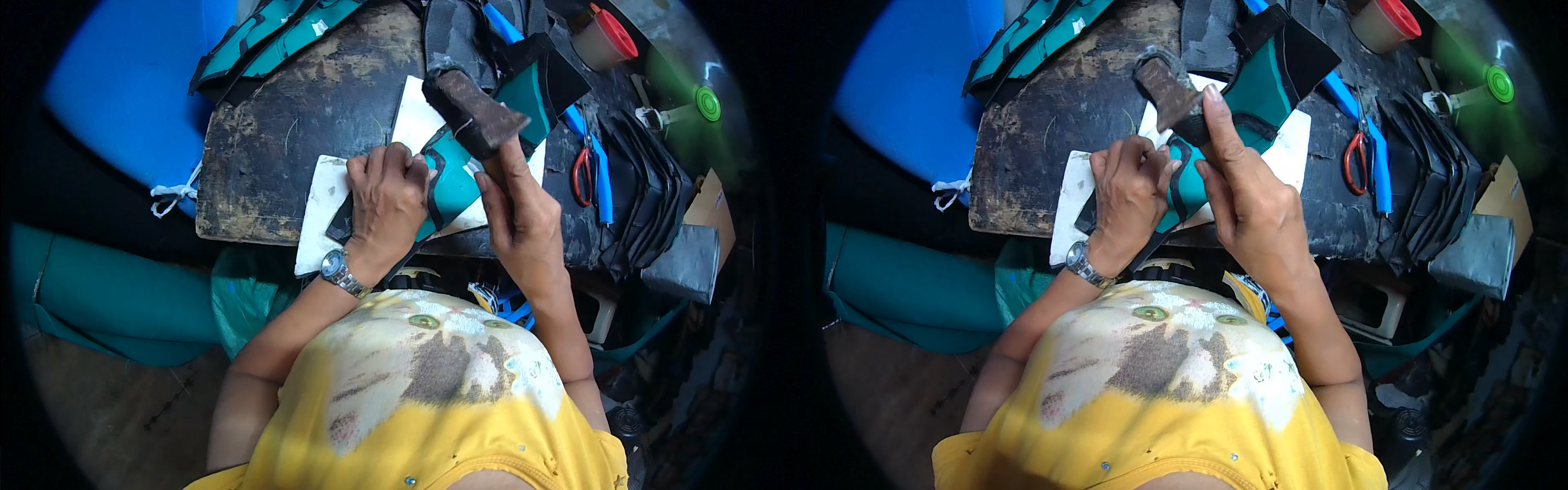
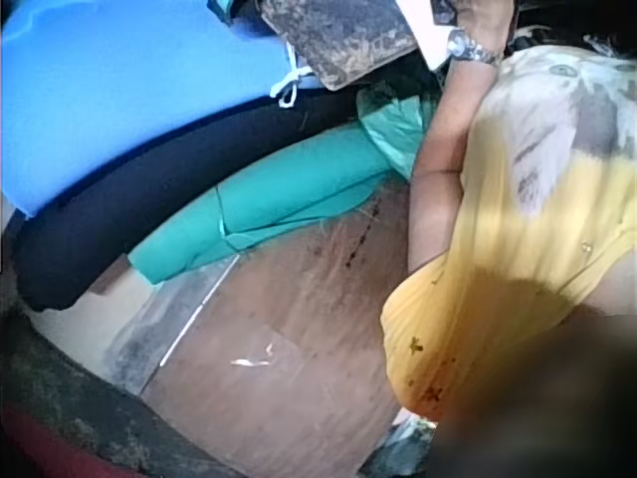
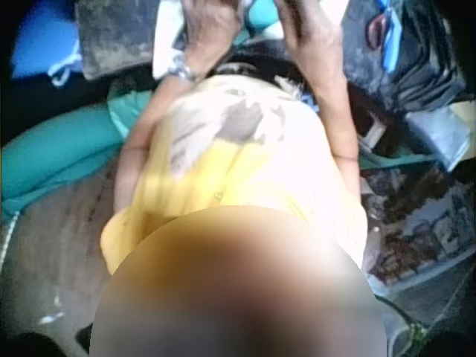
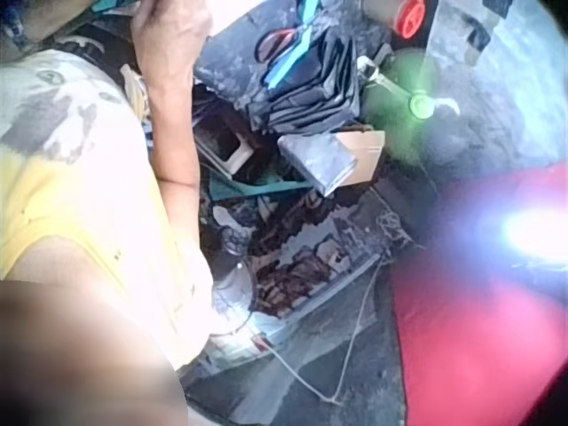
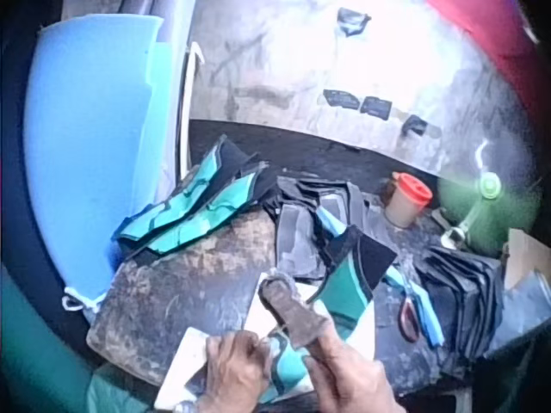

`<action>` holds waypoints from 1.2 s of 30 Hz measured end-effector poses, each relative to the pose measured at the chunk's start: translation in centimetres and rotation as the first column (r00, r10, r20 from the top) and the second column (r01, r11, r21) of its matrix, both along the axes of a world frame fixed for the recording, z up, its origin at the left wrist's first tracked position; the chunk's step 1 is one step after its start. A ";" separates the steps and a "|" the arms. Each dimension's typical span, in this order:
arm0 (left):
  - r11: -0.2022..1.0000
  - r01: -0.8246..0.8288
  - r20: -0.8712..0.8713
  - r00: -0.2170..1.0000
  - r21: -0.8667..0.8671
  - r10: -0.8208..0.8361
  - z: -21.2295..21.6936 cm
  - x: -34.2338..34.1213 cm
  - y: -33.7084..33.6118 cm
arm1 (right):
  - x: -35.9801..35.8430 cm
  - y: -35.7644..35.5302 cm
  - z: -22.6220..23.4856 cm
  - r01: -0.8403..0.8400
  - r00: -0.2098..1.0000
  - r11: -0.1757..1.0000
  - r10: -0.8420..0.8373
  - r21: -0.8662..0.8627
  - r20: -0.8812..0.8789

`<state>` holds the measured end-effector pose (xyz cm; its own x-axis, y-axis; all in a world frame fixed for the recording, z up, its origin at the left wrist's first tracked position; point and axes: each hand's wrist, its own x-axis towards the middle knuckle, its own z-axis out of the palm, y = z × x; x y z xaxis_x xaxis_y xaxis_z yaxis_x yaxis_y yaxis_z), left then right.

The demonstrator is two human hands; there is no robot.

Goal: The person uses a hammer to press black trim onto green foam pieces on a white board, then cuts a blue foam strip with scissors and fits it into the assembly. The person repeatedly hammers the trim along the edges and adjusts the pieces on the work surface.

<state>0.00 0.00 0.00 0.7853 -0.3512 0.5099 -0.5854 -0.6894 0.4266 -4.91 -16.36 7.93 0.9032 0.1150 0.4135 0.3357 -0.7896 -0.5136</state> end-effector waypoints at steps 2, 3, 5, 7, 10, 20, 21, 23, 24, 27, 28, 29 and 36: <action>1.000 -0.022 0.017 1.000 -0.012 0.022 0.2 0.3 0.1 | 0.3 0.3 -0.4 -0.048 0.999 0.998 0.048 0.042 0.011; 0.996 -0.022 0.000 1.000 0.084 0.022 0.5 -0.1 0.8 | -0.4 0.3 -0.3 0.033 0.930 0.996 -0.062 -0.086 -0.363; 1.000 -0.014 -0.012 1.000 0.004 0.014 0.6 -0.1 0.2 | -1.0 -0.7 0.8 0.051 0.916 0.976 -0.130 -0.210 -0.380; 0.999 -0.018 -0.008 1.000 -0.031 0.018 0.5 -0.1 0.0 | -1.4 -0.7 1.0 0.067 0.953 0.970 -0.132 -0.234 -0.273; 0.998 -0.026 -0.004 1.000 -0.055 0.026 0.2 -0.2 0.3 | -0.7 -0.1 -0.3 0.033 0.999 0.998 -0.035 -0.056 -0.036; 0.998 -0.030 -0.211 0.977 -0.058 0.017 1.4 -1.3 2.6 | -0.8 -0.8 -1.8 0.043 0.967 0.999 -0.038 0.016 -0.250; 0.999 -0.028 -0.193 0.981 -0.039 0.020 1.2 -1.5 2.5 | -0.7 -1.1 -1.3 0.045 0.961 0.999 -0.036 0.025 -0.275; 1.000 -0.015 -0.114 0.993 -0.017 0.013 1.0 -1.8 2.2 | -0.9 -1.4 -0.7 0.049 0.964 0.998 -0.040 0.028 -0.262; 1.000 -0.014 -0.114 0.993 0.002 0.014 1.0 -1.8 2.2 | -1.1 -1.1 -0.6 0.061 0.970 0.995 -0.041 0.076 -0.241; 1.000 0.000 -0.078 0.997 0.003 0.000 0.8 -1.6 2.2 | -1.3 -0.3 -1.4 0.017 0.984 0.994 0.002 0.104 -0.179; 1.000 -0.004 -0.072 0.997 0.007 0.005 0.8 -1.6 2.2 | -1.2 -0.2 -1.6 -0.024 0.987 0.996 0.038 0.086 -0.157; 1.000 -0.007 -0.070 0.997 0.012 0.007 0.8 -1.6 2.1 | -1.2 -0.3 -1.7 0.020 0.982 0.996 -0.004 0.082 -0.190; 0.999 -0.012 -0.056 0.998 0.044 0.014 0.8 -1.8 2.2 | -1.4 -0.1 -2.4 0.005 0.991 0.993 0.011 0.122 -0.134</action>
<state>-1.75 2.18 0.83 0.8169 -0.3616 0.4493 -0.5521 -0.7154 0.4282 -6.31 -16.50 5.48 0.9511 0.0740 0.2999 0.2597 -0.7175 -0.6464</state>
